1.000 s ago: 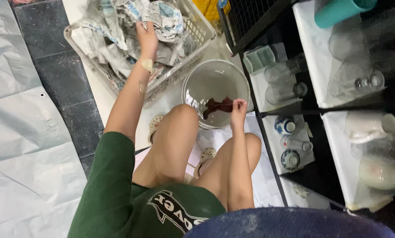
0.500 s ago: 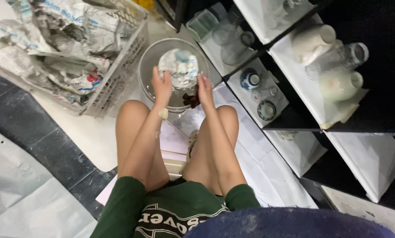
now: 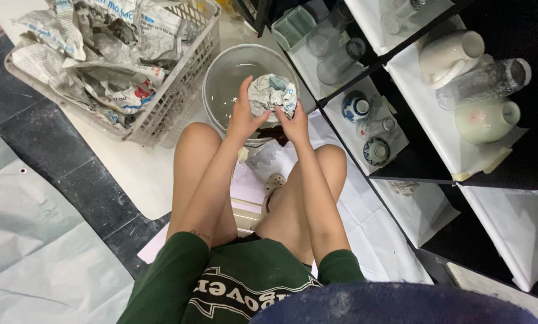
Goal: The person sits on the floor and washes various ceramic items using a cloth and a bucket of water. They unwrap each item from newspaper, scrub it, rinse it in the bucket, and place it on a nearby shelf.
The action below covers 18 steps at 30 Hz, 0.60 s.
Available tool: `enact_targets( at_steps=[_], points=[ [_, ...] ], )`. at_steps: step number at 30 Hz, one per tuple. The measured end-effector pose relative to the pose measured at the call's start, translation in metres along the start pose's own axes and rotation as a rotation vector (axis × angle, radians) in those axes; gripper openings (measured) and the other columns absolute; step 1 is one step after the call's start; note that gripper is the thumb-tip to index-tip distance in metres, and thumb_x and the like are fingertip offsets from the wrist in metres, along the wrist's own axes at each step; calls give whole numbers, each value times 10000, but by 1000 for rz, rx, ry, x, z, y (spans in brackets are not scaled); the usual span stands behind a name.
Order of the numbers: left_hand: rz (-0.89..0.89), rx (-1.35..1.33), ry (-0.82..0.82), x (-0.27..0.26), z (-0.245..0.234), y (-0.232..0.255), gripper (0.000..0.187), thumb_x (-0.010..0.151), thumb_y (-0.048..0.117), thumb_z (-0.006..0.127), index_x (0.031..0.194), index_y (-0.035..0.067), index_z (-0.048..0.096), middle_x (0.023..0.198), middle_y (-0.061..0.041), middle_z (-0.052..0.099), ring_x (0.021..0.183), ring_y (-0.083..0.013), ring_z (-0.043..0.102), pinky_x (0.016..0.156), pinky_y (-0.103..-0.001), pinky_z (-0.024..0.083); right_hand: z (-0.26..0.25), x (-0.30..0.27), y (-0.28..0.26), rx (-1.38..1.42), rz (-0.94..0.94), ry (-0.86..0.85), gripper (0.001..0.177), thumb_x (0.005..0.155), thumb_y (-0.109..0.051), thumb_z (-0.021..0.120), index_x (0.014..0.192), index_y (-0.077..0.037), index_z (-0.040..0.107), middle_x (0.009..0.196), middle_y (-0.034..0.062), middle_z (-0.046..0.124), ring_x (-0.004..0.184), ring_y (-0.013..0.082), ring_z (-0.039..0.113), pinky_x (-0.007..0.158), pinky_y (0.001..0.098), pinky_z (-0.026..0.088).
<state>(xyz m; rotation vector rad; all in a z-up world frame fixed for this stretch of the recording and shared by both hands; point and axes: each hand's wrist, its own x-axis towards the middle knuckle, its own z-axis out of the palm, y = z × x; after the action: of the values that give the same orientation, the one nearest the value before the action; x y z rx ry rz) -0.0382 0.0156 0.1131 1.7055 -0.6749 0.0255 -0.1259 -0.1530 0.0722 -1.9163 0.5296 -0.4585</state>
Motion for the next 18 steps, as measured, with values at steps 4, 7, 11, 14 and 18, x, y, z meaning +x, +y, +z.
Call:
enact_targets(
  at_steps=[4, 7, 11, 14, 18],
  points=[
    [-133, 129, -56, -1, -4, 4, 906, 718, 112, 912, 1457, 92, 387, 1354, -261, 566, 1215, -477, 570, 968, -474, 498, 2, -3, 0, -64, 18, -33, 432, 884, -236, 788, 1218, -16, 621, 1057, 140, 772, 956, 192, 748, 849, 331, 575],
    [-178, 124, -69, -6, 1, -13, 735, 822, 78, 815, 1452, 100, 436, 1341, -234, 620, 1223, -448, 612, 984, -464, 512, 0, -5, 2, -97, -32, -26, 484, 851, -222, 802, 1241, -17, 601, 1092, 147, 756, 1003, 206, 737, 874, 339, 567],
    [-141, 140, -30, -10, 3, -29, 513, 958, 92, 684, 1435, 85, 495, 1319, -246, 650, 1206, -440, 624, 987, -466, 510, 0, -7, -6, -66, -42, -48, 651, 752, -239, 886, 1255, -17, 538, 1093, 124, 718, 983, 208, 701, 860, 340, 548],
    [-258, 153, 24, -12, 6, -30, 420, 1007, 156, 650, 1404, 66, 546, 1208, -260, 674, 1118, -429, 639, 937, -462, 498, 1, -5, -7, 1, 22, -69, 652, 707, -243, 932, 1203, -26, 569, 1069, 93, 730, 964, 178, 690, 847, 323, 549],
    [-396, -91, 67, -13, 13, -40, 317, 1038, 184, 552, 1331, 71, 597, 956, -193, 734, 840, -274, 710, 788, -381, 543, 2, 4, 11, 171, 110, 12, 491, 838, -227, 839, 1225, -11, 630, 1085, 78, 759, 964, 147, 697, 873, 295, 554]
  ],
)
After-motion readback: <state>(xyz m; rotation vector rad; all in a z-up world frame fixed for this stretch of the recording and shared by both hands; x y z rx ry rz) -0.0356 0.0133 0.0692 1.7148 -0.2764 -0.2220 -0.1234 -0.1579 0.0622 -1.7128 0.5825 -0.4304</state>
